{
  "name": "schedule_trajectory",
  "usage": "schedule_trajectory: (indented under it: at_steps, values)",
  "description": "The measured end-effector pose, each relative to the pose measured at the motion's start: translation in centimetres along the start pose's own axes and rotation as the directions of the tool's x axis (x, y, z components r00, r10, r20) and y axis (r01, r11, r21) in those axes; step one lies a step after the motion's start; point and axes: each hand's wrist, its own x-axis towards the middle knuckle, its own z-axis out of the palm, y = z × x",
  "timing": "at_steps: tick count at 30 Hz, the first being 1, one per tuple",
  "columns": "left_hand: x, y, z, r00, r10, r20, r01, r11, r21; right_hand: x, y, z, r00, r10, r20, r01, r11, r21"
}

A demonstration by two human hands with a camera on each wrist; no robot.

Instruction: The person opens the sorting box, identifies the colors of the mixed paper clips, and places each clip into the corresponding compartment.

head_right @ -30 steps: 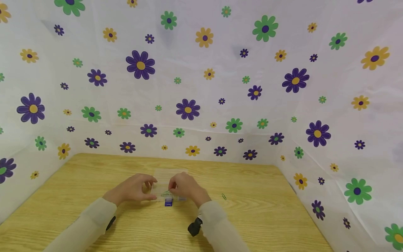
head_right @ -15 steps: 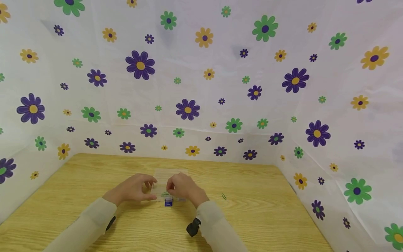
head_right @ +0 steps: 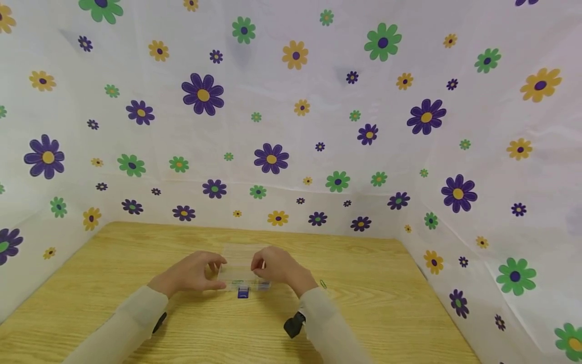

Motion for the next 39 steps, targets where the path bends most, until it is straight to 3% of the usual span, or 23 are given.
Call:
schedule_trajectory:
  at_steps: [4,9,19,31,39]
  values:
    - [0.0,0.0,-0.1,1.0,0.005,-0.004,-0.005,1.0,0.005,-1.0,0.8,-0.9,0.999,-0.033,-0.004,0.033,0.999,-0.019]
    - [-0.1,-0.1,0.0,1.0,0.014,-0.005,-0.014,1.0,0.003,-2.5,1.7,-1.9,0.998,-0.063,0.005,0.063,0.997,0.04]
    - [0.0,-0.3,0.2,1.0,0.023,-0.019,-0.022,1.0,0.017,-5.4,4.6,-3.1,1.0,-0.016,0.017,0.014,0.994,0.111]
    - [0.0,-0.3,0.2,0.999,0.036,-0.022,-0.036,0.999,0.018,-8.9,8.1,-3.4,1.0,0.003,-0.008,-0.003,0.997,0.075]
    - [0.0,-0.2,0.2,0.999,0.043,-0.021,-0.042,0.999,0.022,-11.0,9.7,-3.5,0.996,0.082,-0.03,-0.082,0.996,-0.026]
